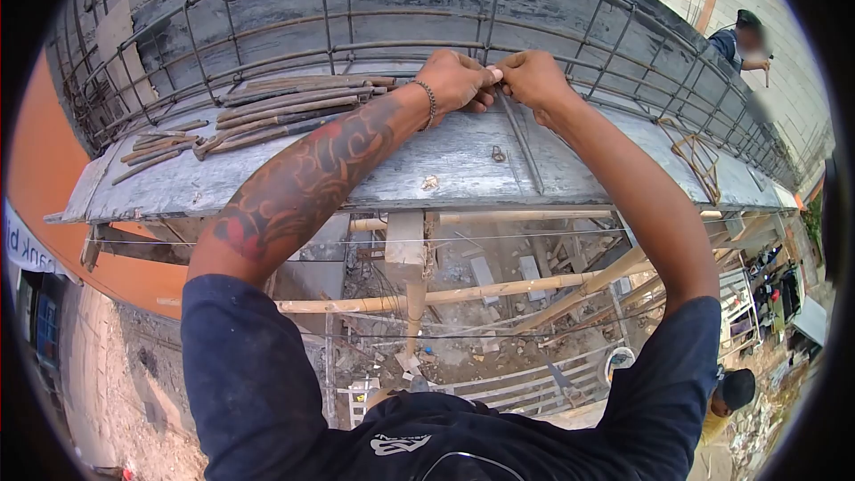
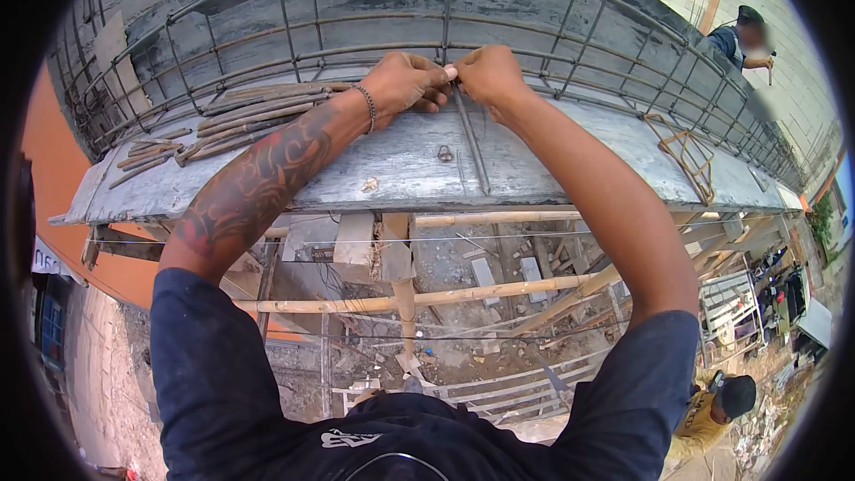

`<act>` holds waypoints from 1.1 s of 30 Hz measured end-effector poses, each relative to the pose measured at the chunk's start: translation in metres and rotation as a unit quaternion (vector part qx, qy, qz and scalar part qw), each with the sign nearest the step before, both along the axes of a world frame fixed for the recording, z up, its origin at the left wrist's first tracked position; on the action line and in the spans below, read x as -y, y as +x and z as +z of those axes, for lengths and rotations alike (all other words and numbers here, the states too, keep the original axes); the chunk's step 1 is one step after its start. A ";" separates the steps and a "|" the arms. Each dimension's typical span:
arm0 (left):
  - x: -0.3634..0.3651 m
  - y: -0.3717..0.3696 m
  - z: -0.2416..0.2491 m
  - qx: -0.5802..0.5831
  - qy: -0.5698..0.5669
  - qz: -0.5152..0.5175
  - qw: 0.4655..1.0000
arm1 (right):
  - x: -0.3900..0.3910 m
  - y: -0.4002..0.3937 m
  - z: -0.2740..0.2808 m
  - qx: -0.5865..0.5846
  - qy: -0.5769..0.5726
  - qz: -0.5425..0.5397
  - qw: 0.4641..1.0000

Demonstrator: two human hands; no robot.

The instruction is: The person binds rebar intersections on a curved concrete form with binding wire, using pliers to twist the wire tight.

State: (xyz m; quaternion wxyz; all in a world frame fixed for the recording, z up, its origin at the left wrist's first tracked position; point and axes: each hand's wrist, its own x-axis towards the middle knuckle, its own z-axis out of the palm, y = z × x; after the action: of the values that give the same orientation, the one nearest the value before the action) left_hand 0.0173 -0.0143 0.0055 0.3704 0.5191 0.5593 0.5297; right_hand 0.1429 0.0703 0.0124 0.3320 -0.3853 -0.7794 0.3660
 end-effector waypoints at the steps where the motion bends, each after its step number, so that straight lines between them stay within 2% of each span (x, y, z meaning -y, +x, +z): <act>1: -0.001 -0.001 -0.001 -0.005 0.002 -0.001 1.000 | 0.000 0.001 0.000 -0.005 0.002 -0.001 1.000; 4: 0.004 -0.005 0.003 -0.018 -0.029 -0.021 0.999 | -0.004 0.004 -0.002 -0.050 -0.046 0.032 0.997; 8: 0.008 -0.005 0.009 -0.028 -0.044 -0.006 0.999 | -0.006 0.009 0.002 -0.042 -0.071 0.067 0.994; 10: 0.009 -0.003 0.009 -0.040 -0.022 -0.002 0.999 | 0.004 0.014 0.012 0.021 -0.046 0.079 0.996; 13: 0.010 -0.005 0.012 -0.067 -0.023 -0.005 0.997 | 0.020 0.016 0.016 0.033 -0.024 0.057 0.998; 16: 0.013 -0.008 0.016 -0.071 0.021 -0.001 0.997 | 0.017 0.012 0.015 -0.018 0.009 0.050 0.999; 19: 0.019 -0.009 0.021 -0.078 0.016 0.000 0.997 | 0.006 0.009 0.015 -0.042 -0.012 0.051 0.998; 32: 0.015 -0.010 0.019 -0.076 0.030 0.009 0.997 | 0.006 0.009 0.012 -0.061 -0.012 0.069 0.996; 33: 0.015 -0.010 0.018 -0.122 0.026 0.017 0.992 | 0.004 0.009 0.011 -0.059 -0.012 0.069 0.996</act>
State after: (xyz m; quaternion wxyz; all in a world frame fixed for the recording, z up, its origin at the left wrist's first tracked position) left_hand 0.0071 -0.0291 0.0240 0.2766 0.5802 0.5949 0.4827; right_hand 0.1517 0.0665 0.0236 0.3468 -0.3126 -0.7784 0.4196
